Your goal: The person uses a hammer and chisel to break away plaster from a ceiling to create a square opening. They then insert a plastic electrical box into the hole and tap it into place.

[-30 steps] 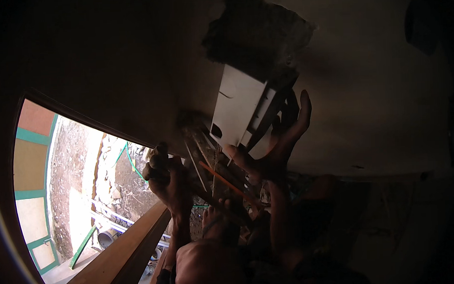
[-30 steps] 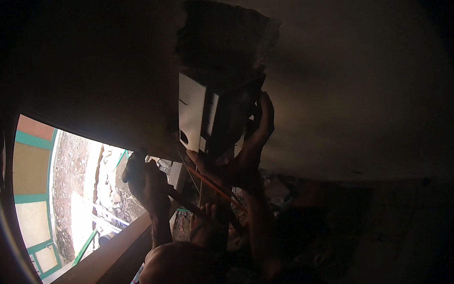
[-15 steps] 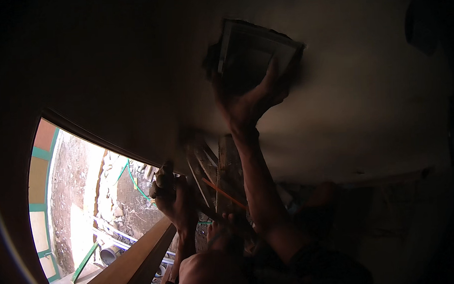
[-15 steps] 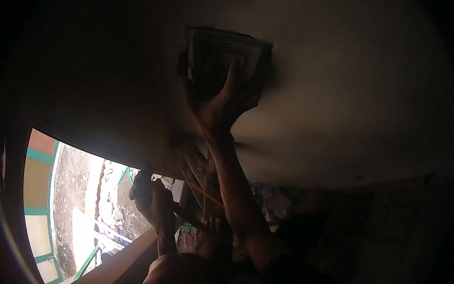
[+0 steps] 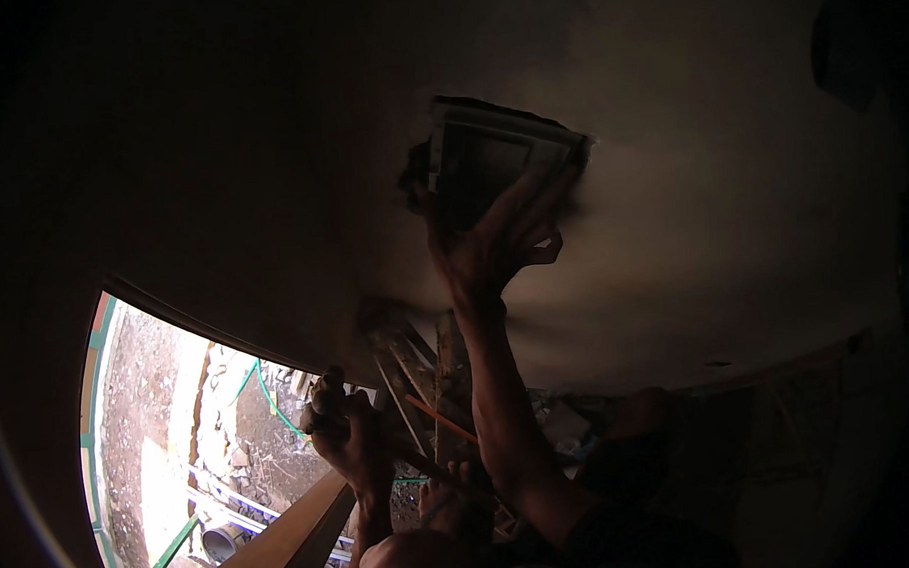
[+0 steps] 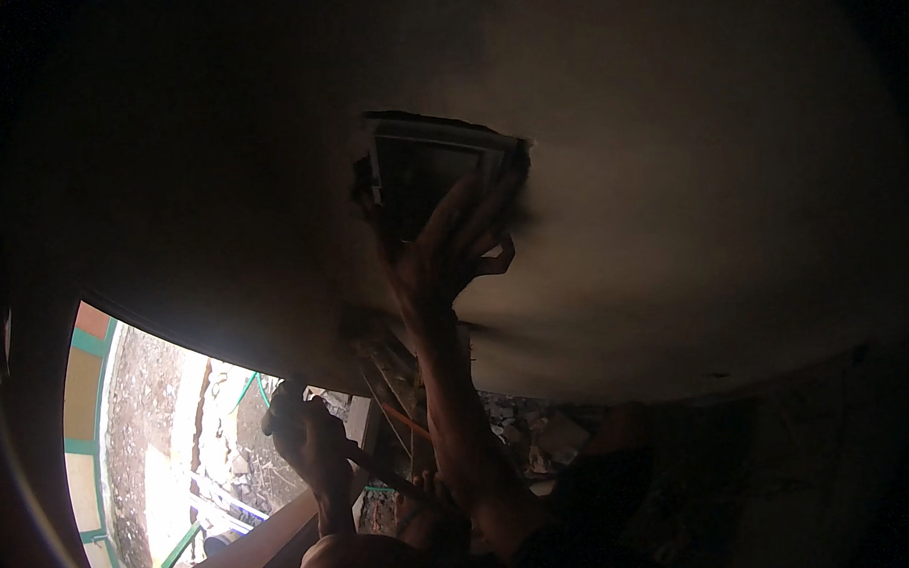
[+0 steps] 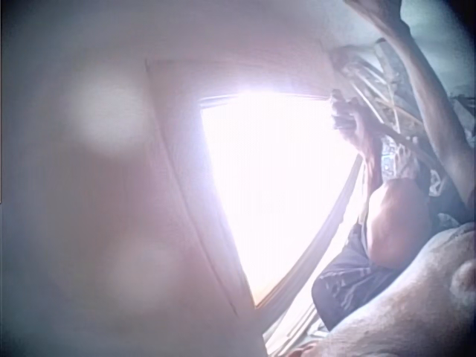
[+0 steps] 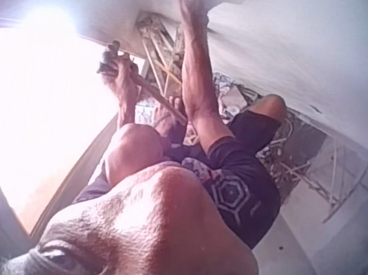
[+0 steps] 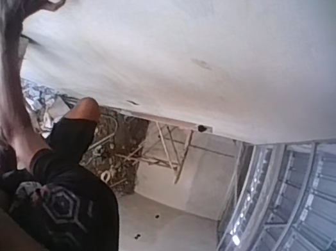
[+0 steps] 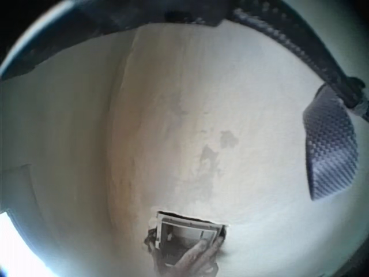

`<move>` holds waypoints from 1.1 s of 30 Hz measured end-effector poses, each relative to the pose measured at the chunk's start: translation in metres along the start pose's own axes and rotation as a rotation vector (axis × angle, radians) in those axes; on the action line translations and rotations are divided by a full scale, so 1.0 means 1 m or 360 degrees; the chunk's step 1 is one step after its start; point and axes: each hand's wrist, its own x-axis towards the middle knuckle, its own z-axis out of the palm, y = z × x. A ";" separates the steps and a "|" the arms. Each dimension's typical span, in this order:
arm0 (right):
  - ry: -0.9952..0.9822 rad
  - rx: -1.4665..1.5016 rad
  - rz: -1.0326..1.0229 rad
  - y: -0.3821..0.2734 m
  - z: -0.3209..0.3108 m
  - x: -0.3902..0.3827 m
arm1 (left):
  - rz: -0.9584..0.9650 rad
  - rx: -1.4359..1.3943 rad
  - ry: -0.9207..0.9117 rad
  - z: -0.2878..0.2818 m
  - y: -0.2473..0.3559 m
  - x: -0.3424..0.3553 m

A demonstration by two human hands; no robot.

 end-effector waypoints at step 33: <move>0.0488 0.0502 -0.0342 0.008 0.030 0.004 | -0.0036 0.0098 -0.0014 0.005 0.002 -0.001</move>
